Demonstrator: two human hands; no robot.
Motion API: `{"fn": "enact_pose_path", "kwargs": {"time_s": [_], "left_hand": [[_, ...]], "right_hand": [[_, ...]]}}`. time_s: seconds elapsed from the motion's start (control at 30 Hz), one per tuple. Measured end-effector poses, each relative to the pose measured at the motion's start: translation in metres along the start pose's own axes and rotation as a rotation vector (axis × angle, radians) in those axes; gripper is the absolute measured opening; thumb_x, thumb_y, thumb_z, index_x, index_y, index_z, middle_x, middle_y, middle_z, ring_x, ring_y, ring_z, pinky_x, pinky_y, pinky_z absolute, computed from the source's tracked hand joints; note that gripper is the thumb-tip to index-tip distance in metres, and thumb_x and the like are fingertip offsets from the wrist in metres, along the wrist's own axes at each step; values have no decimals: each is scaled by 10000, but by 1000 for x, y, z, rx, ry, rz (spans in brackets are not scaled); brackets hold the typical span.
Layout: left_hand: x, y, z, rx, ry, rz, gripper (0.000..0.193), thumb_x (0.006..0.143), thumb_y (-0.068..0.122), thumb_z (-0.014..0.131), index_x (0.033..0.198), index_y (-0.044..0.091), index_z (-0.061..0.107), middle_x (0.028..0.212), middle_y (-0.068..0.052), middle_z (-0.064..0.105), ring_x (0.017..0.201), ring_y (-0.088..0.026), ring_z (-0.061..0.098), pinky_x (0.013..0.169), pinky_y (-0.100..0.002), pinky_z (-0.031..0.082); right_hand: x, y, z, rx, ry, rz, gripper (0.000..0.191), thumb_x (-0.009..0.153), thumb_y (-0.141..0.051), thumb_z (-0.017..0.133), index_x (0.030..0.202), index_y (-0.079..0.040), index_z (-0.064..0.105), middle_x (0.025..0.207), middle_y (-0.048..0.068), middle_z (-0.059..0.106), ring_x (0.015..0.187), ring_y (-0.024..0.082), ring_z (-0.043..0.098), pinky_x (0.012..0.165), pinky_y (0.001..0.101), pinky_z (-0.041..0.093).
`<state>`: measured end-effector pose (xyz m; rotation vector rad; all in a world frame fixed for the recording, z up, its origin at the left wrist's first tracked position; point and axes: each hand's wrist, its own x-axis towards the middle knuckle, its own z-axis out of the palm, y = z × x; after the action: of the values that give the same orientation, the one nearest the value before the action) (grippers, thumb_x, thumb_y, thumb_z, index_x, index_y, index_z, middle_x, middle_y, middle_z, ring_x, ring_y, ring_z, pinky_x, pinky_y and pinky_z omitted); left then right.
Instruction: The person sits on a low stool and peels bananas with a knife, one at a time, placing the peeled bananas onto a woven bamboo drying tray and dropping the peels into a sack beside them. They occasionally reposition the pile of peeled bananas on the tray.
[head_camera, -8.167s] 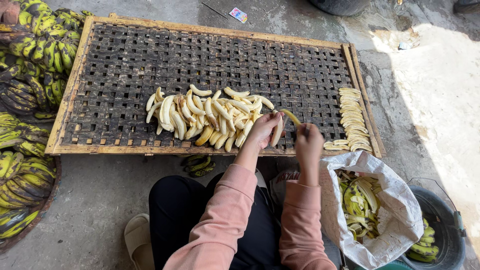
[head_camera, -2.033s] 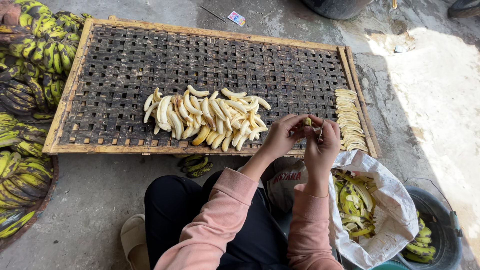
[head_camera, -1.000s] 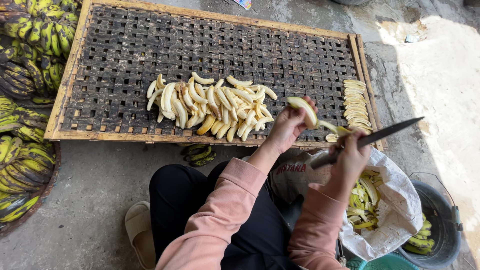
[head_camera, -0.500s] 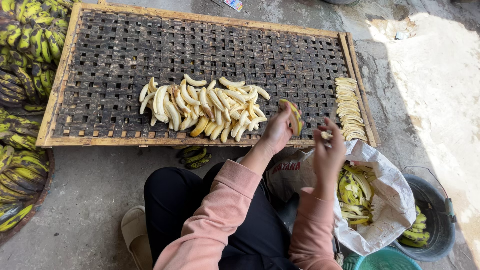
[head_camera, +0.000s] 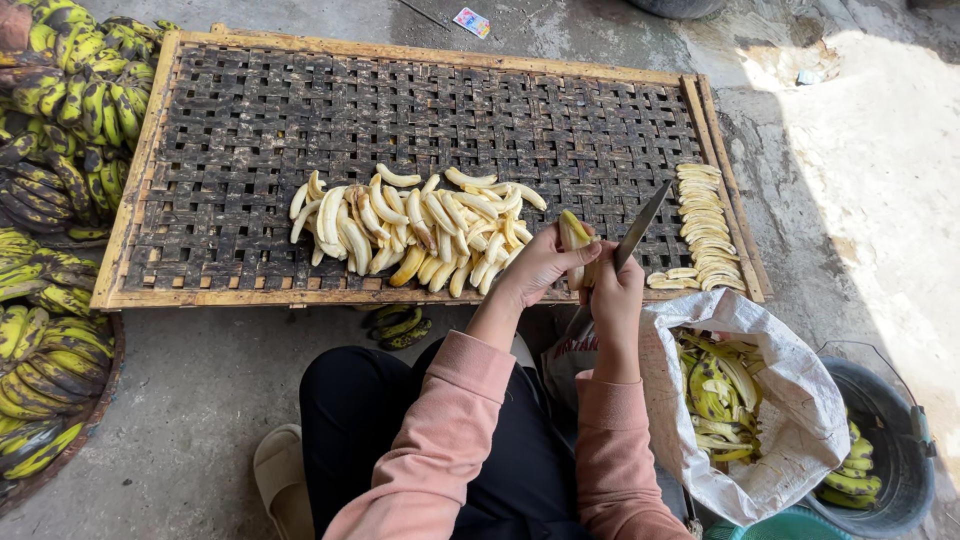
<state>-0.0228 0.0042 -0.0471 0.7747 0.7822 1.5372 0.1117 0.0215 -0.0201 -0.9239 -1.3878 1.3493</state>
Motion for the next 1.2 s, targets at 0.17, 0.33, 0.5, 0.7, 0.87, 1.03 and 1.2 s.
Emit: {"fn": "enact_pose_path", "kwargs": {"time_s": [0.17,0.33,0.5,0.7,0.87,1.03,1.2], "left_hand": [[8,-5,-2,166,139,60,555,843,125,811,1319,9,549,1165,-84,681,1076,-182,668,926,-329,573],[11,0,-8,26,16,44,363,1007,51,615,1358,-22,556,1207,-129,666,1095,-218,683,962,-376,596],[0,22,-13,-249,123,-30,328,1039,97,508,1358,44,562,1264,-47,640,1088,-170,671,923,-393,616],[-2,23,4,-251,121,11,334,1039,71,556,1370,113,578,1085,-48,607,1037,-178,671,916,-390,639],[-1,7,26,-76,22,-36,334,1023,86,604,1352,131,570,1106,-68,633,992,-181,681,844,-364,625],[-6,2,28,63,-42,-51,347,1067,152,596,1408,122,546,1127,-76,627,990,-171,665,799,-333,612],[-12,16,20,-308,-126,-132,422,1029,197,534,1443,164,461,1066,-64,624,972,-218,719,838,-389,645]], "right_hand": [[1,3,1,93,28,-13,257,1121,-234,527,1004,-19,606,676,2,537,481,87,481,414,253,379],[-2,-12,-17,185,182,72,216,1077,-268,541,1065,-70,625,767,3,595,547,88,527,452,250,432],[-31,-53,-106,-403,453,105,289,1092,-334,583,1091,-79,719,779,39,640,568,114,532,489,281,432],[-59,-67,-160,-1109,571,-150,340,978,-271,818,1148,-16,671,965,118,694,744,163,658,604,274,529],[-18,-36,-70,-392,245,-193,335,936,-92,804,1219,-18,641,927,58,679,679,94,598,558,221,460],[-4,-20,-20,-128,110,-261,160,1001,-71,752,1126,0,683,963,38,735,773,48,656,659,195,532],[-7,-14,-64,-383,269,-318,141,1034,-57,736,1157,5,708,981,66,749,838,89,677,730,215,536]]}}
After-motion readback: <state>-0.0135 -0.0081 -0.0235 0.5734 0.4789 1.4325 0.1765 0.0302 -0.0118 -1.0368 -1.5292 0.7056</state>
